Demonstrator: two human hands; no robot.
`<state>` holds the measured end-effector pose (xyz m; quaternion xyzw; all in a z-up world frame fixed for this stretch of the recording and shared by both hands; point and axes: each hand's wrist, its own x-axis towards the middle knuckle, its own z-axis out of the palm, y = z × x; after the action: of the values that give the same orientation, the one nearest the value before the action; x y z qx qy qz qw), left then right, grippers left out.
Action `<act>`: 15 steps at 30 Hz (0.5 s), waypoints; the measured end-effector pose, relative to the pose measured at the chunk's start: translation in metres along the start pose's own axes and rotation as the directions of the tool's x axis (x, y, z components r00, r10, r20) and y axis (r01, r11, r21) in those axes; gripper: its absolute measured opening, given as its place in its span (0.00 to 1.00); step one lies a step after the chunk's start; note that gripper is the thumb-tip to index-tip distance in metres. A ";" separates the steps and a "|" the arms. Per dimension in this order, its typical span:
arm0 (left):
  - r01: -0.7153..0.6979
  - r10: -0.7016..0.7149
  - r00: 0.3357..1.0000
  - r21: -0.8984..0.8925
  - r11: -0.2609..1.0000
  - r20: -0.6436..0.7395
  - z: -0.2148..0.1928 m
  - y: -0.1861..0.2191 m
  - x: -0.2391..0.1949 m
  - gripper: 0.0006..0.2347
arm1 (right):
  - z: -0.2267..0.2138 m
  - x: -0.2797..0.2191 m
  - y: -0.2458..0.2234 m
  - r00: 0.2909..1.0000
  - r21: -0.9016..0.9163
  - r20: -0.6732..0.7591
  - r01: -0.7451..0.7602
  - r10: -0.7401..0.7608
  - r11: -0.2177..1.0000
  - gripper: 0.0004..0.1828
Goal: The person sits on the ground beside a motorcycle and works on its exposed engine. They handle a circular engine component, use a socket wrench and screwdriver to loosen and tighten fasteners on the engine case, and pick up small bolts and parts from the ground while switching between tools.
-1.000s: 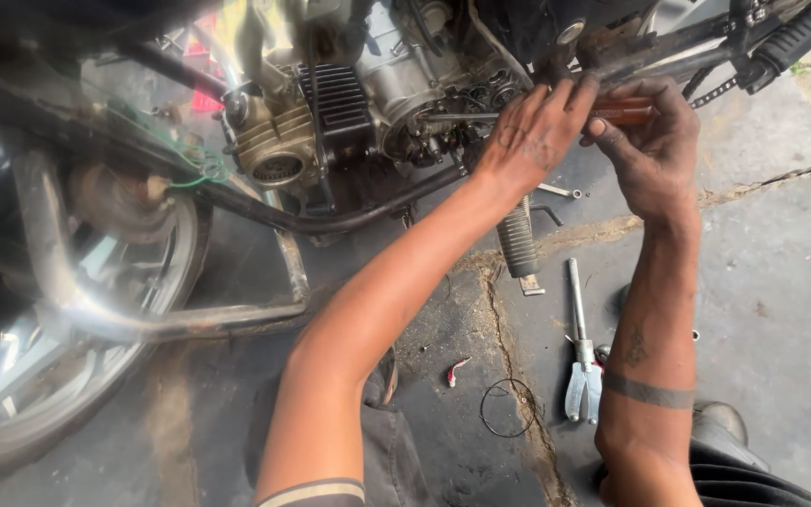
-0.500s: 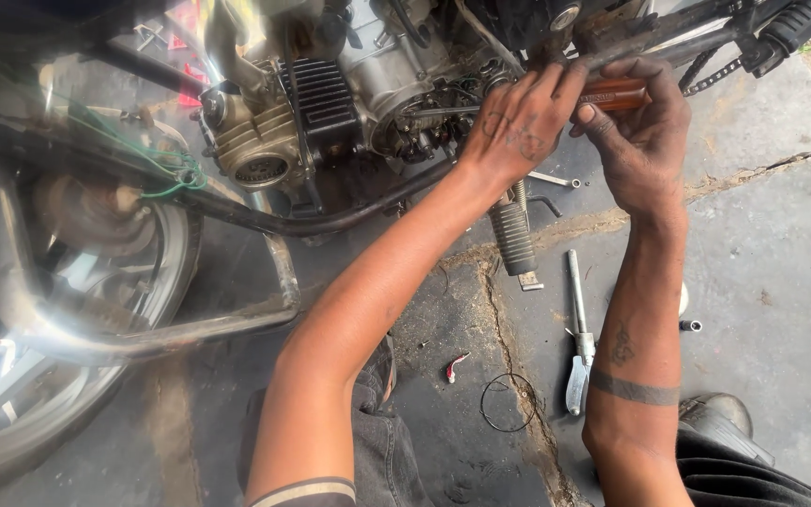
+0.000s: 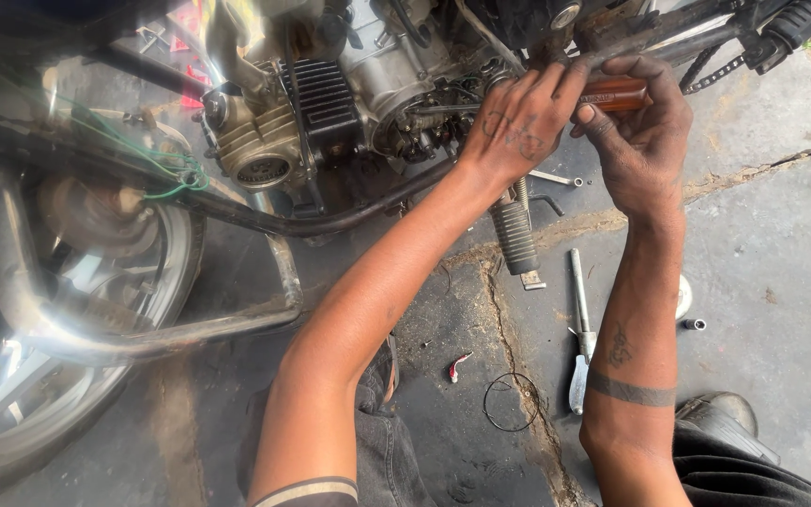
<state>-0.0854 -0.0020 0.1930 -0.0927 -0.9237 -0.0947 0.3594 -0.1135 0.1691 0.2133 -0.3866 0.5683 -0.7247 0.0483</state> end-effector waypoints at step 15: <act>-0.170 0.236 0.968 0.471 0.866 -0.083 0.005 0.012 0.032 0.05 | -0.012 -0.020 0.036 0.994 -0.155 -0.051 -0.104 0.098 0.982 0.33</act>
<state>-0.1089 0.0144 0.2124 -0.0951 -0.8777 0.1588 0.4420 -0.1202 0.1758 0.1718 -0.3442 0.6436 -0.6823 0.0420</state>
